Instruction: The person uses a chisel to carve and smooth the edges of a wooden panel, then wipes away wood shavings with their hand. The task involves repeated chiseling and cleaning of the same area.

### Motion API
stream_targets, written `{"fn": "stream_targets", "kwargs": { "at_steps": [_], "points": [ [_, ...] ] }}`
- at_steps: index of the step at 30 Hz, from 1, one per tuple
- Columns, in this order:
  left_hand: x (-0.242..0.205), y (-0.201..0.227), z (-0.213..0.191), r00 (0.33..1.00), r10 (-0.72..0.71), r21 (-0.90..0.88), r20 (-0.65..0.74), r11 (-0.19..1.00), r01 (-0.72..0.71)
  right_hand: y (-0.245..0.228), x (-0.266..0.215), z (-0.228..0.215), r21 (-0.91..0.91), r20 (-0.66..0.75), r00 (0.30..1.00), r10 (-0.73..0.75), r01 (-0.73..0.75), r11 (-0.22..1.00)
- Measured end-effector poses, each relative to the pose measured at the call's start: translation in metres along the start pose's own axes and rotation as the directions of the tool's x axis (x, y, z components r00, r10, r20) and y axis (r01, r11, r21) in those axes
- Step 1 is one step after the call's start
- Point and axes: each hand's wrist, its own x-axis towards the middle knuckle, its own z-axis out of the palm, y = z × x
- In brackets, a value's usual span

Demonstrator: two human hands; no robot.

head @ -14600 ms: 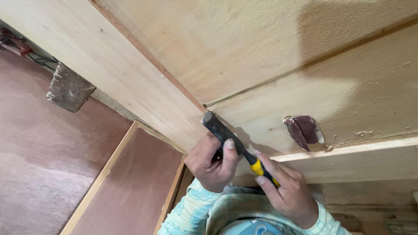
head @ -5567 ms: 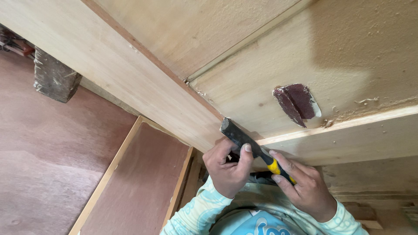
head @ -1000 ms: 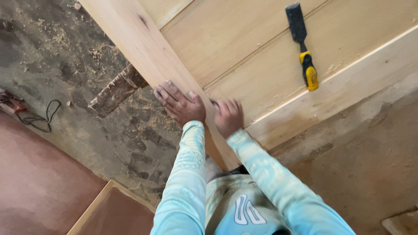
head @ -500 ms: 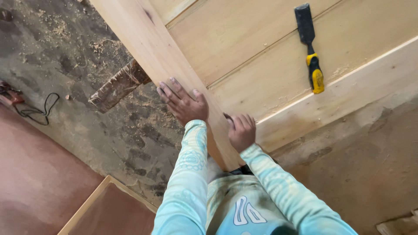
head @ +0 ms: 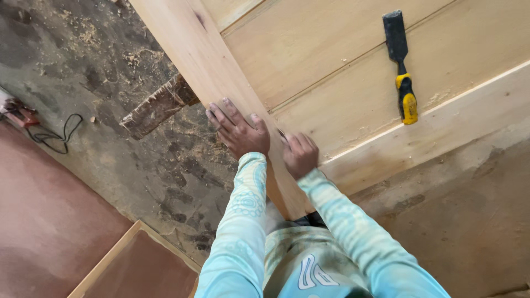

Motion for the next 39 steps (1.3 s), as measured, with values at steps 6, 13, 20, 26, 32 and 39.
{"fn": "stream_targets", "kwargs": {
  "at_steps": [6,13,20,26,32,39],
  "points": [
    [0.000,0.001,0.004,1.000,0.022,-0.007,0.021,1.000,-0.022,-0.008,0.097,0.069,0.044,0.040,0.999,0.018,-0.020,0.999],
    [0.006,0.000,0.002,0.998,0.019,0.016,0.053,1.000,-0.019,-0.021,0.083,0.037,0.051,0.028,0.999,-0.043,0.041,0.998],
    [0.005,0.003,-0.006,0.994,-0.019,-0.020,0.106,1.000,0.021,-0.027,0.175,0.100,-0.011,0.066,0.997,-0.030,0.031,0.999],
    [0.007,0.005,-0.007,0.992,-0.020,0.036,0.129,0.999,0.015,-0.016,0.087,0.041,0.050,0.016,1.000,-0.026,0.025,0.998],
    [0.006,0.002,0.003,0.997,0.003,0.002,0.076,1.000,-0.003,-0.035,0.209,0.120,0.023,0.001,0.999,-0.040,0.040,0.999],
    [0.015,0.005,-0.011,0.994,-0.015,0.006,0.104,1.000,0.015,-0.030,0.124,0.054,0.033,0.008,0.999,-0.046,0.046,0.998]
  ]
}}
